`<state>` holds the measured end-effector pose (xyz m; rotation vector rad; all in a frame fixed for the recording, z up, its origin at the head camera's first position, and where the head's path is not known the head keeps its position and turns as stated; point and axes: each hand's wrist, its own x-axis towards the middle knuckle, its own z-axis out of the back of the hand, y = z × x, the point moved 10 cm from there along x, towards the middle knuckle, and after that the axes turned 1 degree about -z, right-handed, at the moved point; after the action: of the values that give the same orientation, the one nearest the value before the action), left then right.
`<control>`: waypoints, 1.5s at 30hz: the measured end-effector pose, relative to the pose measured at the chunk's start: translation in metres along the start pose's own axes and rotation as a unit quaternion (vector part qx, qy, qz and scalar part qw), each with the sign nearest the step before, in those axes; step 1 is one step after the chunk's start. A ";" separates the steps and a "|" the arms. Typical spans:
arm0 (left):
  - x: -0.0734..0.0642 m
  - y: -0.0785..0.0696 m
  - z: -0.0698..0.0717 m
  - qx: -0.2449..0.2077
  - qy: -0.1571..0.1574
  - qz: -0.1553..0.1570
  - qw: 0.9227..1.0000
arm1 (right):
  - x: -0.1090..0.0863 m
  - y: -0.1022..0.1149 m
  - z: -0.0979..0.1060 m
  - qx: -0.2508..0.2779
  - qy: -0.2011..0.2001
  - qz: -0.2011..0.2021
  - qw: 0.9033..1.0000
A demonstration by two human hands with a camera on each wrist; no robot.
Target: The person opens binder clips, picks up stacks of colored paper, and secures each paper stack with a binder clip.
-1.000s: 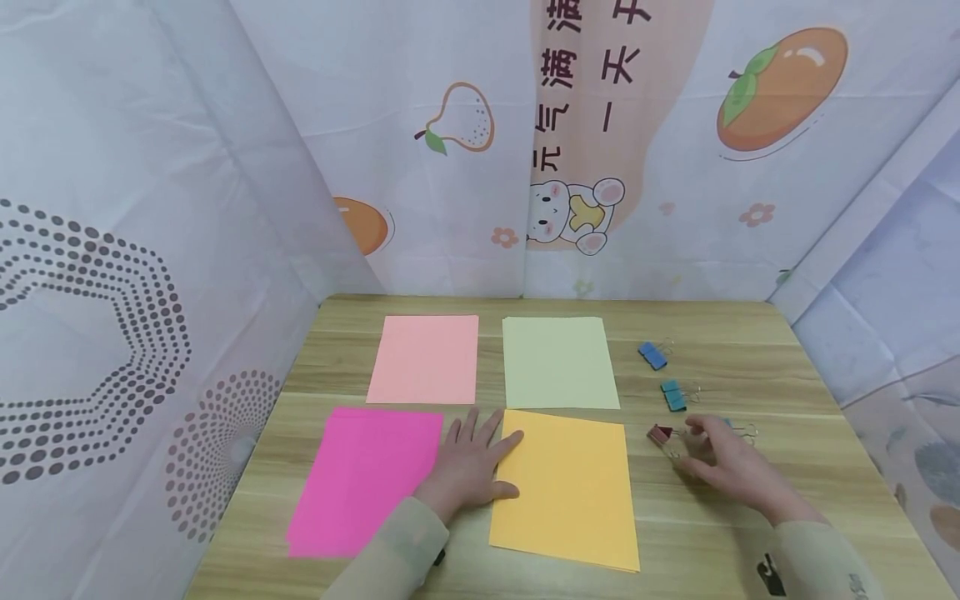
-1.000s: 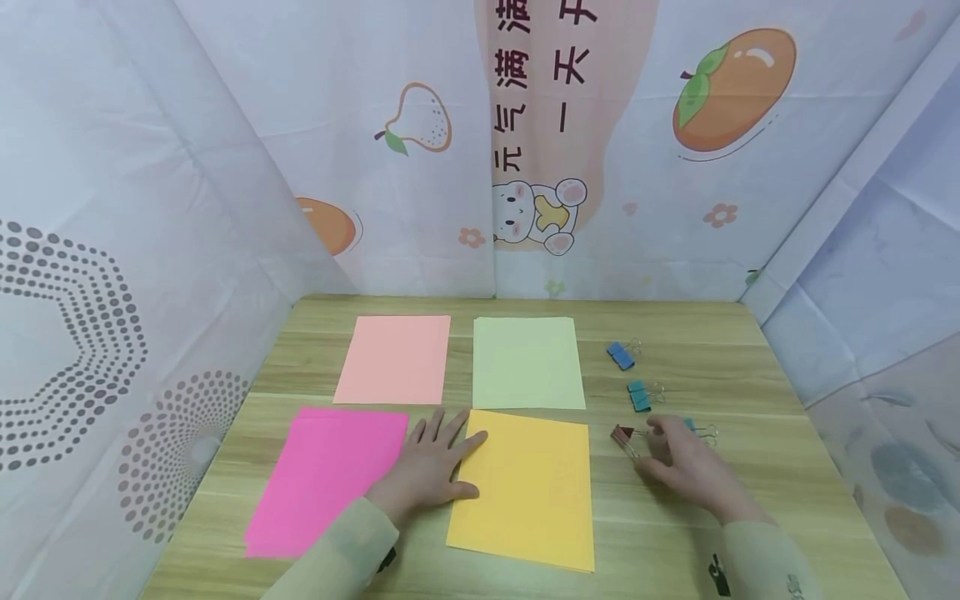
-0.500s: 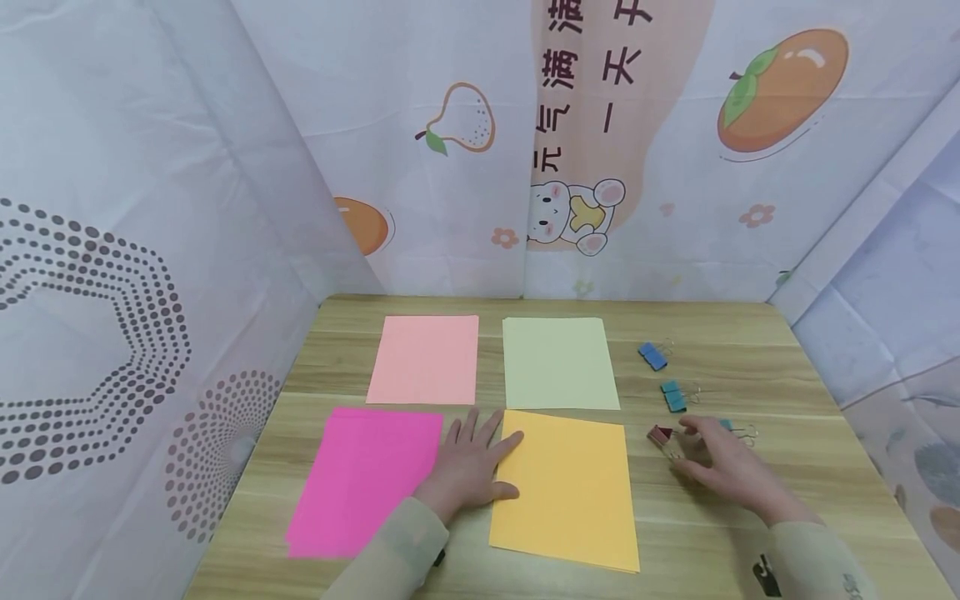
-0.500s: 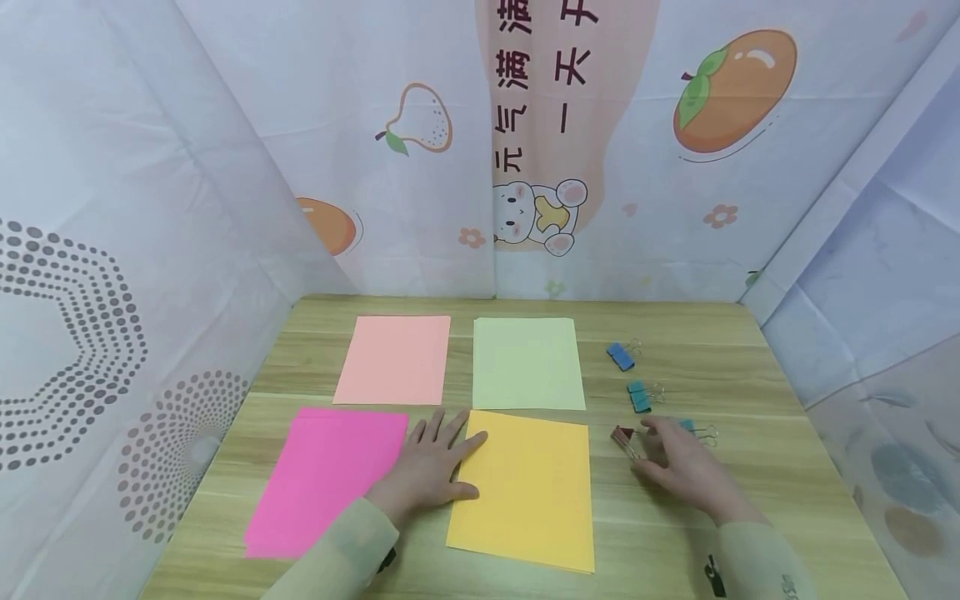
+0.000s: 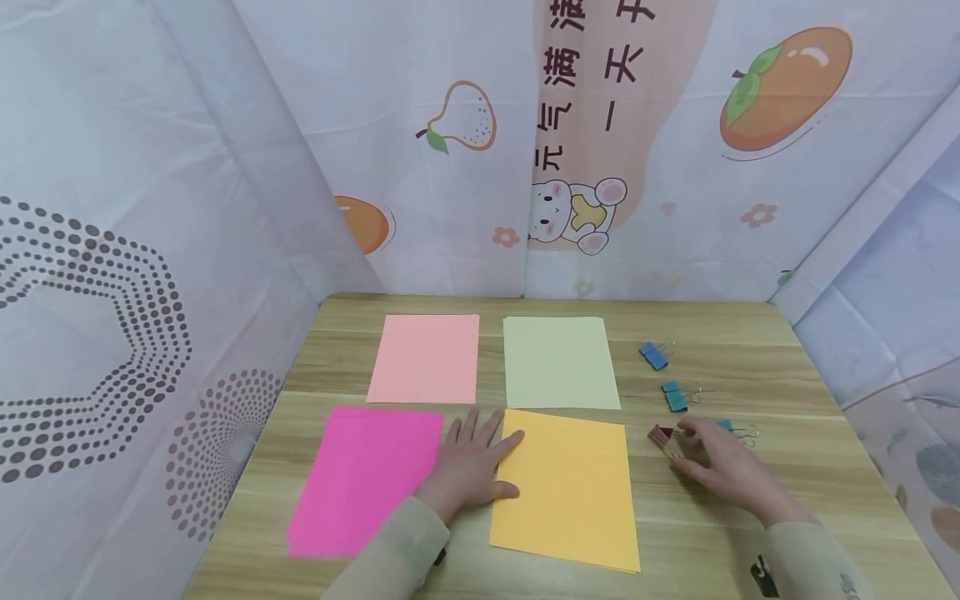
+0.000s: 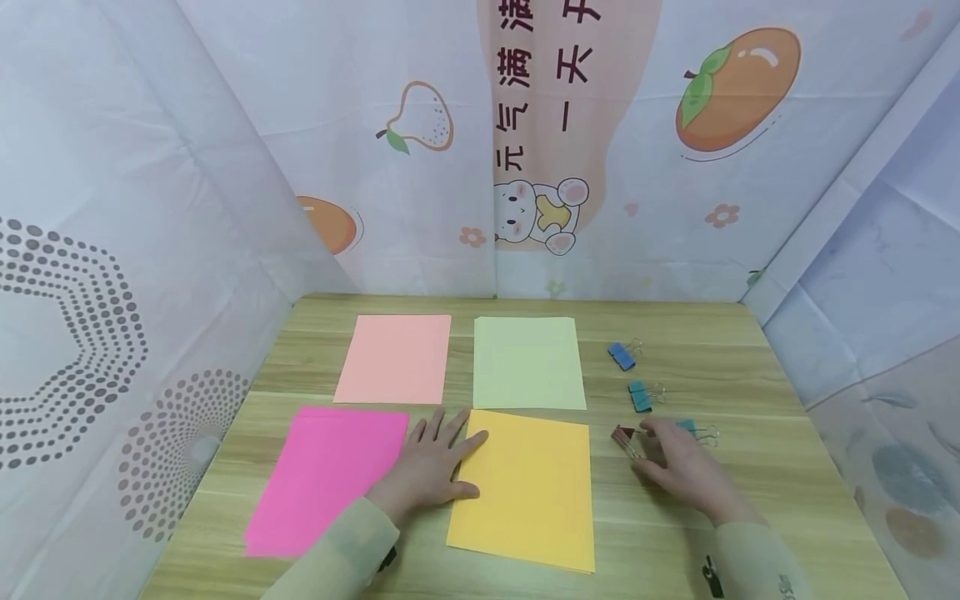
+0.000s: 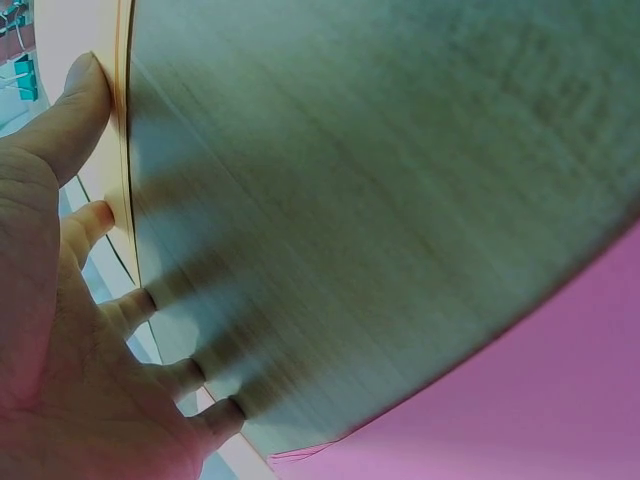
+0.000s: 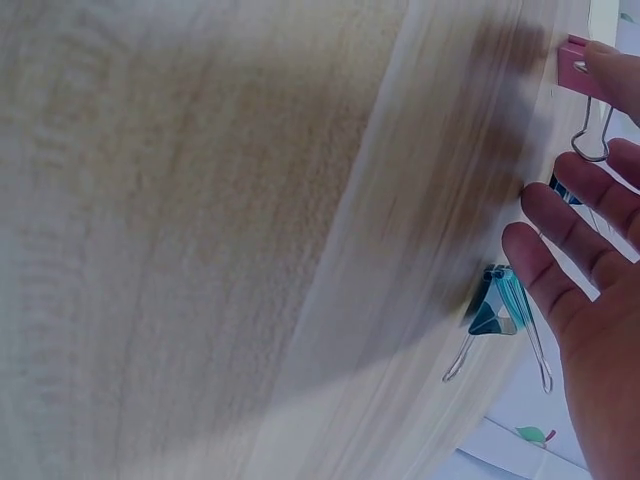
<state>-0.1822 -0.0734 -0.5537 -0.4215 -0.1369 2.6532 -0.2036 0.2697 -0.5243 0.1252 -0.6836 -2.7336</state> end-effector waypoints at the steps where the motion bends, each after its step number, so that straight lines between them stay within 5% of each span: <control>1: 0.000 0.000 0.000 0.000 0.000 0.000 1.000 | 0.000 0.000 0.000 0.000 0.000 0.003 1.000; 45: 0.000 -0.001 0.004 0.009 -0.011 -0.005 1.000 | 0.004 0.005 -0.007 -0.018 0.001 -0.015 1.000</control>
<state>-0.1832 -0.0723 -0.5500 -0.3844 -0.1209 2.6479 -0.2051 0.2606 -0.5284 0.1319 -0.6351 -2.7733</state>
